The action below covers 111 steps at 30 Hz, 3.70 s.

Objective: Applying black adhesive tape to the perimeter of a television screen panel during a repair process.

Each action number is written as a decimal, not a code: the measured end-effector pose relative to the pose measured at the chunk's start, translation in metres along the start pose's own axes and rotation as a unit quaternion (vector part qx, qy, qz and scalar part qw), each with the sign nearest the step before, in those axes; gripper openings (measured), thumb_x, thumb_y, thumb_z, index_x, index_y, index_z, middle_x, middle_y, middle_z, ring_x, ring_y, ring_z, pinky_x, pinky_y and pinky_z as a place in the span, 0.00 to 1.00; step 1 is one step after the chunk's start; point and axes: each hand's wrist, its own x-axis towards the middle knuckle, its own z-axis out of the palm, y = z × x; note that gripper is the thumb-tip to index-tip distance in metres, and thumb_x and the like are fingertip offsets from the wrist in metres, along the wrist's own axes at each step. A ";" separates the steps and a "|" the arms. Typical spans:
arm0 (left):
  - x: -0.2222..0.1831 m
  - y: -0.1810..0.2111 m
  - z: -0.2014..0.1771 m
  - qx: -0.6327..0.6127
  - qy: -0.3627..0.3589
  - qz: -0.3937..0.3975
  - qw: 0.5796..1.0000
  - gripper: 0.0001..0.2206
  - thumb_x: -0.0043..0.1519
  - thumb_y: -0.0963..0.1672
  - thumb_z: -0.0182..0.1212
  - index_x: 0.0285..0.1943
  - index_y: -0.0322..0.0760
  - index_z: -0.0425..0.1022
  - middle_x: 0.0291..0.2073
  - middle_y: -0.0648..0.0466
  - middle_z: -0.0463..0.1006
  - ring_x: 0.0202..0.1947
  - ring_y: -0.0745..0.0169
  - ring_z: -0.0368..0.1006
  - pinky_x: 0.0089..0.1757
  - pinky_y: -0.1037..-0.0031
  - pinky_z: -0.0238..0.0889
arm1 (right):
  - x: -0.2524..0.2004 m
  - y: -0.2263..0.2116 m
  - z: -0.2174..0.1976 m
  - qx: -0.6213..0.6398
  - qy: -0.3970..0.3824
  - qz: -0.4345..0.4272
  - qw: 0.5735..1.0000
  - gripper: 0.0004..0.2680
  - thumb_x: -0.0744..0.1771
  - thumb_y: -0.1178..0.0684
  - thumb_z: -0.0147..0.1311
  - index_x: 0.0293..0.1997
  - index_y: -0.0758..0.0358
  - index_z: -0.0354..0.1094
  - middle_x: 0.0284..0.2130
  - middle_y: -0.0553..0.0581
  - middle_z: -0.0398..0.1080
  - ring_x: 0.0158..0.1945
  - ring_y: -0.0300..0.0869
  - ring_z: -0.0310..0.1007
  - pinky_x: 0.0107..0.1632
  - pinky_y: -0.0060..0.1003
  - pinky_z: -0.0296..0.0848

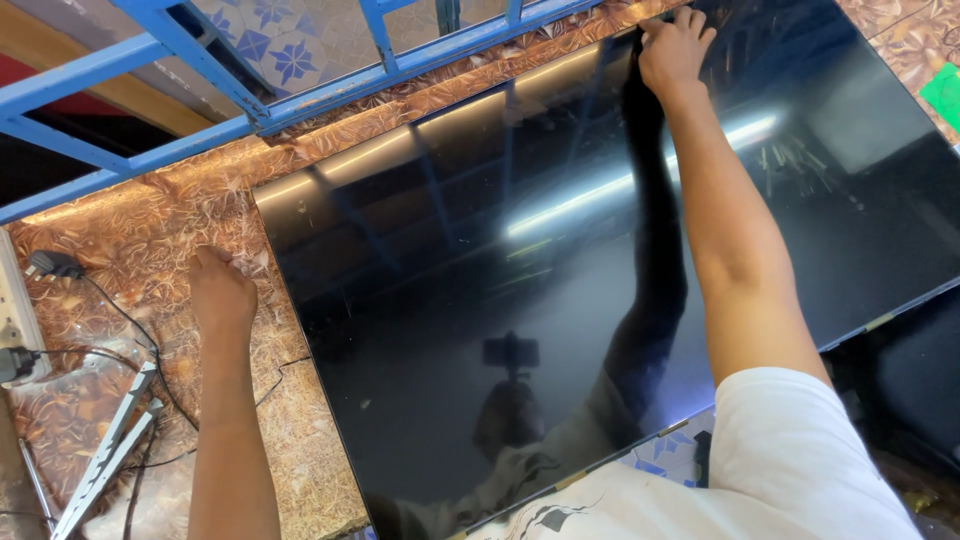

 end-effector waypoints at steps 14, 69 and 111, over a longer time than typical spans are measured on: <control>-0.001 0.010 -0.006 -0.006 -0.017 -0.030 0.999 0.07 0.66 0.34 0.44 0.51 0.29 0.62 0.47 0.37 0.67 0.46 0.39 0.64 0.41 0.51 0.62 | 0.021 0.041 -0.001 0.022 -0.056 0.071 0.996 0.15 0.70 0.58 0.47 0.62 0.52 0.77 0.64 0.74 0.54 0.62 0.77 0.46 0.58 0.79 0.45; 0.098 0.047 0.018 -0.216 0.021 -0.162 0.963 0.08 0.66 0.44 0.57 0.31 0.43 0.70 0.26 0.55 0.75 0.26 0.59 0.72 0.28 0.65 0.61 | -0.101 -0.553 -0.049 0.240 -0.092 -0.453 0.854 0.19 0.63 0.65 0.48 0.60 0.57 0.74 0.57 0.69 0.61 0.62 0.62 0.51 0.49 0.58 0.56; -0.052 0.033 -0.017 -0.182 0.162 0.118 0.963 0.10 0.73 0.44 0.43 0.39 0.39 0.64 0.32 0.52 0.68 0.27 0.59 0.62 0.27 0.70 0.53 | -0.150 -0.566 -0.104 0.163 -0.179 -0.396 0.886 0.21 0.65 0.66 0.48 0.67 0.57 0.67 0.65 0.75 0.56 0.71 0.67 0.42 0.63 0.69 0.49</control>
